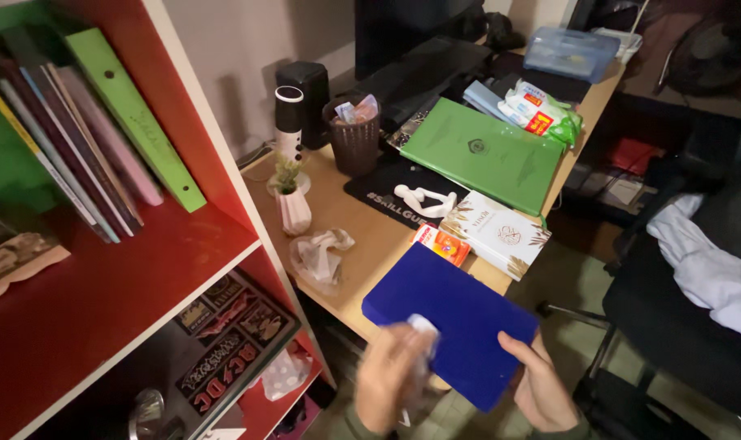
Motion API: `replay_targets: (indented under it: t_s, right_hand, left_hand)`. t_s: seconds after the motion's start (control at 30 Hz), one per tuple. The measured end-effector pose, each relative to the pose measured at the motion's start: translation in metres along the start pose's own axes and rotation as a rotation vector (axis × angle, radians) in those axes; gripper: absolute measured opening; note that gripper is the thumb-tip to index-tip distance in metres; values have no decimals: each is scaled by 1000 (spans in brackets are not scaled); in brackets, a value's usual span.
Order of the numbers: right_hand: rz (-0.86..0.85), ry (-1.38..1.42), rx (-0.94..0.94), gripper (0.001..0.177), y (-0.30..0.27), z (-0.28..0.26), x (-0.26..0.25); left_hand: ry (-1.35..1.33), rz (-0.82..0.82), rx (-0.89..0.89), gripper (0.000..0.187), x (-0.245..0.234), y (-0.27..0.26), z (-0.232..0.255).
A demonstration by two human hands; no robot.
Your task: The person wipes a notebook with a cloth, places a small wooden box and various books and folders into a shelf, and wipes a blue case with a cloth.
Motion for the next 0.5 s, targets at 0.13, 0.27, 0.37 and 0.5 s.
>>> replay_targets:
  t_s: [0.13, 0.27, 0.37, 0.5]
  right_hand:
    - [-32, 59, -26, 53, 0, 1, -4]
    - [-144, -73, -289, 62, -11, -28, 2]
    - [-261, -310, -554, 75, -40, -66, 21]
    - [-308, -656, -921, 85, -71, -95, 55]
  left_hand:
    - [127, 101, -152, 34, -28, 23, -38]
    - [226, 225, -295, 27, -59, 35, -55]
    - [200, 419, -292, 31, -86, 38, -33]
    - [111, 493, -209, 30, -97, 48, 4]
Point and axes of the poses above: each hand's wrist, its own y-axis towards the middle knuckle, its own x-axis out of the palm, z = x × y, the point moved 9 cm from there along y, towards the middle knuckle, and after that the axes turned 4 degrees about y, right-handed, at the moved point
